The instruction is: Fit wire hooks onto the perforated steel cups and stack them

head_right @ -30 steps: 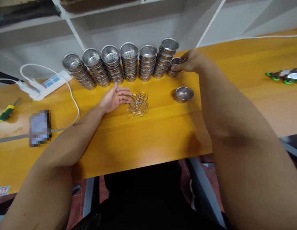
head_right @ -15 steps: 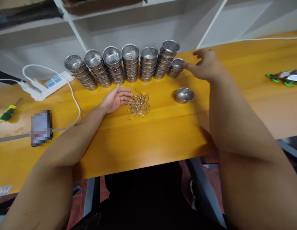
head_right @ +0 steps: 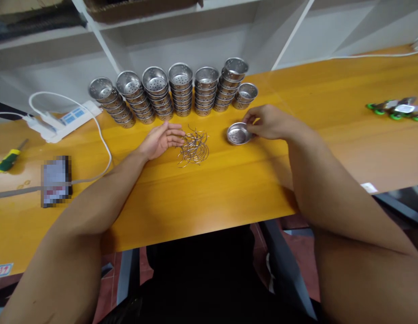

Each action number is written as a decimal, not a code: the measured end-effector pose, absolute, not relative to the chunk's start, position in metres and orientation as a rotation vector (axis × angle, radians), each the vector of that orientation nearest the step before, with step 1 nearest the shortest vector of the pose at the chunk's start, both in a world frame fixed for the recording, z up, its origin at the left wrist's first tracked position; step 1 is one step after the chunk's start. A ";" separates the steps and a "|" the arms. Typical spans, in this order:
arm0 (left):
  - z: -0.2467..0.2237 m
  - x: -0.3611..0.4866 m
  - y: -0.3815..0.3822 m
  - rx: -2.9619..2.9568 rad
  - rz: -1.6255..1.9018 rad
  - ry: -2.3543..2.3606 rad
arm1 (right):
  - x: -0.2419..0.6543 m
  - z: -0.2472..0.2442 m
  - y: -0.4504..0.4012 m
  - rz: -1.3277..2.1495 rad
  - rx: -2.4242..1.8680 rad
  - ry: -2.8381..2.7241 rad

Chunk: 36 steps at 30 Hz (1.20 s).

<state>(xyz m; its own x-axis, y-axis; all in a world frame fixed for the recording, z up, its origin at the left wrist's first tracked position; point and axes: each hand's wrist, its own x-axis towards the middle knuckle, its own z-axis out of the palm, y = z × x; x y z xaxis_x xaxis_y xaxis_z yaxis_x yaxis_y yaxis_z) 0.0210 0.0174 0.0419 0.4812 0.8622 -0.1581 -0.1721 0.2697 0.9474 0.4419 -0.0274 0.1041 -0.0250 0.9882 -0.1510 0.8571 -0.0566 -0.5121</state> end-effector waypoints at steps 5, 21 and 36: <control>0.027 0.013 0.022 1.222 0.805 0.592 | 0.373 0.093 -0.026 0.960 -1.389 -1.833; 0.030 0.014 0.019 1.190 0.960 0.627 | 0.263 0.073 -0.021 0.603 -0.899 -2.038; 0.023 0.016 0.020 1.201 0.967 0.621 | 0.241 0.070 -0.029 1.249 -0.922 -1.534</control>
